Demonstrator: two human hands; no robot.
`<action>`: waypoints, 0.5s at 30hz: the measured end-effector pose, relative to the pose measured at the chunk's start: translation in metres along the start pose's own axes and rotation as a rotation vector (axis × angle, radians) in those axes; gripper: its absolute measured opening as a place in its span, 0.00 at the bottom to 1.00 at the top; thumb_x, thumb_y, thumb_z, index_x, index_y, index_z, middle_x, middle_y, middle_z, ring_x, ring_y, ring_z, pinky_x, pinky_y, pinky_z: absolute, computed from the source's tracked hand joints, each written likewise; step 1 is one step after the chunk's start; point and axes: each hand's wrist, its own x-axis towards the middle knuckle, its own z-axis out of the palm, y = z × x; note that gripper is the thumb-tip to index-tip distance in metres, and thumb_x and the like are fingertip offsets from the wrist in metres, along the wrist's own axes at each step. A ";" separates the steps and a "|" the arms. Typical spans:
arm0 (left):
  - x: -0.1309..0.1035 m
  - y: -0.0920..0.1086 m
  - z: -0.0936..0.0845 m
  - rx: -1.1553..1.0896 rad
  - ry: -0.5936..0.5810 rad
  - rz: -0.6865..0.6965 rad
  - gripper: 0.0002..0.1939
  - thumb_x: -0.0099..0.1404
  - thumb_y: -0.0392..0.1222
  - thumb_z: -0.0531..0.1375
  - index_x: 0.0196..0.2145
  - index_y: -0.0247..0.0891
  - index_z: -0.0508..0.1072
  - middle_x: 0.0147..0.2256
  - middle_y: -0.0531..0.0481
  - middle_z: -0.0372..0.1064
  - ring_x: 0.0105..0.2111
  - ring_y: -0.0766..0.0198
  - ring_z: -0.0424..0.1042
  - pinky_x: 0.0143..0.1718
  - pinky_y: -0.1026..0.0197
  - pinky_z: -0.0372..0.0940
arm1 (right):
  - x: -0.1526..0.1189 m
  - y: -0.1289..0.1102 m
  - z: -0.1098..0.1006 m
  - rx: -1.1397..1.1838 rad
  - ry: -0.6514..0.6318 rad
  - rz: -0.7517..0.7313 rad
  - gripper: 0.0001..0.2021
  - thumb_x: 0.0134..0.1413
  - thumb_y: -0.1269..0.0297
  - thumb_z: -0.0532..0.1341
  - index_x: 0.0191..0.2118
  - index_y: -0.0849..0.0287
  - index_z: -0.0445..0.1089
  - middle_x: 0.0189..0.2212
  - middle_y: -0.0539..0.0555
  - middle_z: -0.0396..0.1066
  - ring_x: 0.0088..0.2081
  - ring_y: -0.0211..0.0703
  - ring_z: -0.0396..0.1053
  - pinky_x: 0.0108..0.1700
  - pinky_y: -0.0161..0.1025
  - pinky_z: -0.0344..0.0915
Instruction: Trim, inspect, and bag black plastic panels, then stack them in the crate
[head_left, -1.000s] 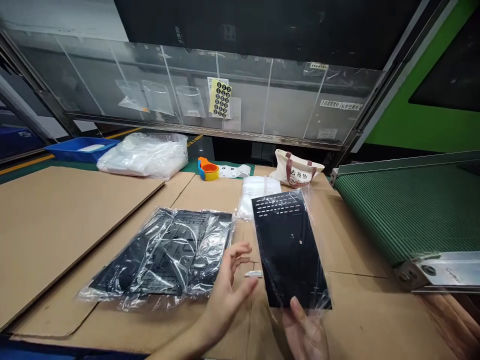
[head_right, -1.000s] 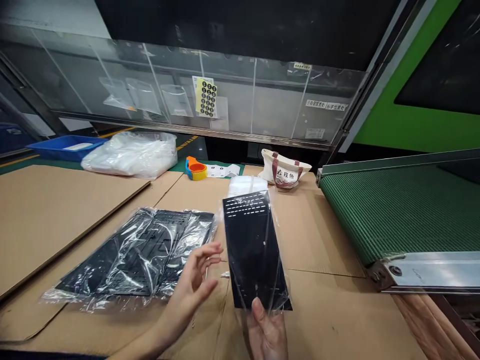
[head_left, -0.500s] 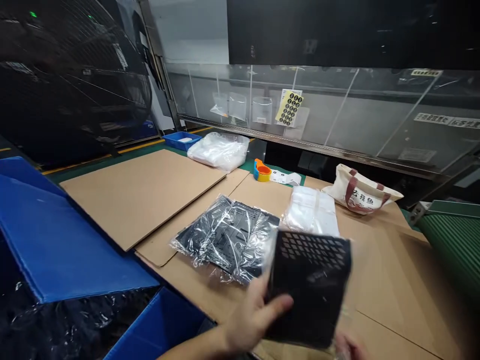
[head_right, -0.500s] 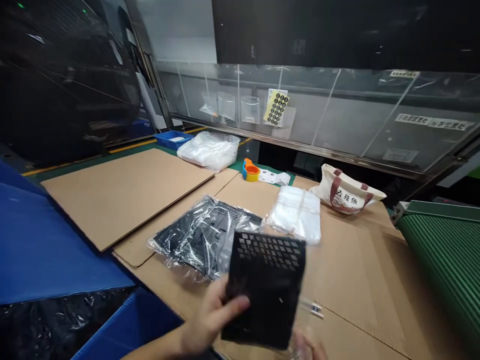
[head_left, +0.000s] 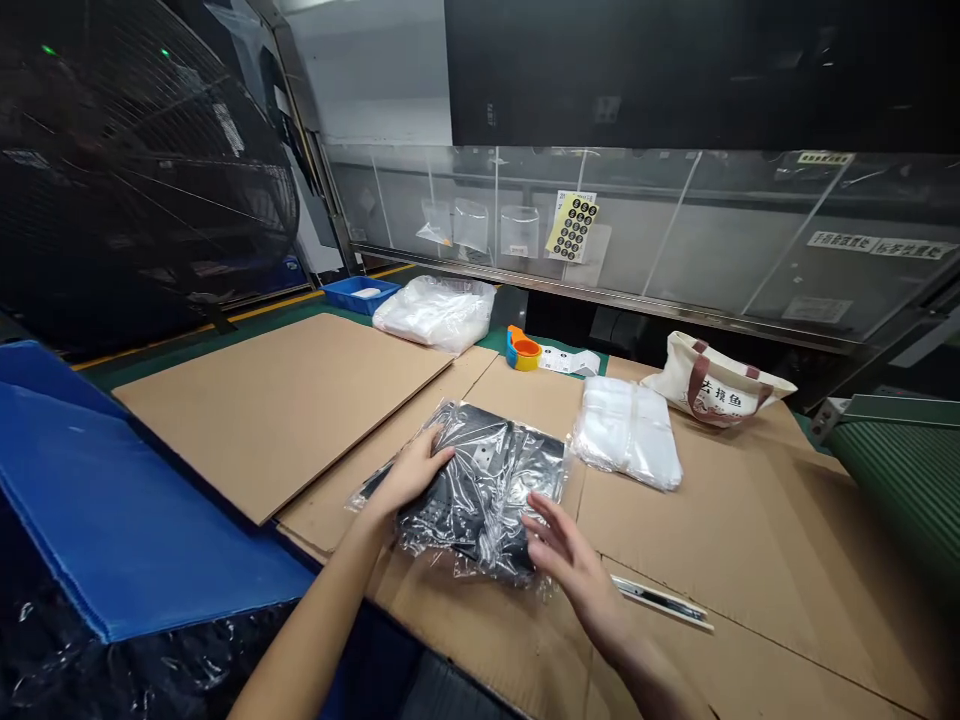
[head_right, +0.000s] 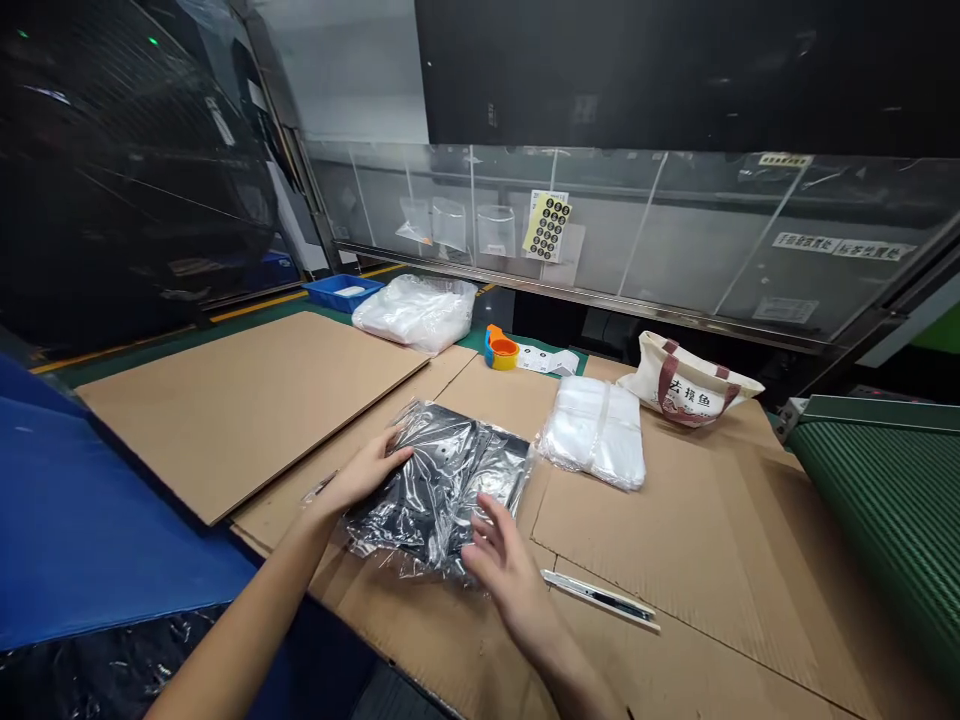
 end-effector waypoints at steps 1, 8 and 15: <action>0.000 -0.003 0.002 0.027 0.003 -0.007 0.26 0.55 0.50 0.59 0.48 0.33 0.71 0.52 0.37 0.70 0.54 0.44 0.67 0.58 0.45 0.57 | 0.014 -0.006 0.004 0.048 -0.005 0.087 0.29 0.35 0.59 0.73 0.48 0.53 0.72 0.54 0.56 0.69 0.53 0.48 0.68 0.57 0.44 0.60; -0.006 -0.003 0.013 0.159 -0.023 -0.005 0.25 0.60 0.45 0.55 0.52 0.30 0.68 0.57 0.33 0.64 0.58 0.46 0.62 0.60 0.46 0.54 | 0.077 0.000 0.042 0.172 0.120 0.192 0.23 0.34 0.66 0.69 0.42 0.57 0.68 0.27 0.47 0.73 0.27 0.37 0.70 0.37 0.37 0.68; -0.018 0.010 0.019 0.130 -0.048 0.044 0.27 0.63 0.48 0.53 0.56 0.31 0.64 0.57 0.36 0.64 0.58 0.52 0.62 0.61 0.50 0.53 | 0.084 0.001 0.052 0.131 0.043 0.086 0.19 0.32 0.66 0.69 0.36 0.60 0.69 0.29 0.51 0.77 0.32 0.45 0.74 0.39 0.40 0.69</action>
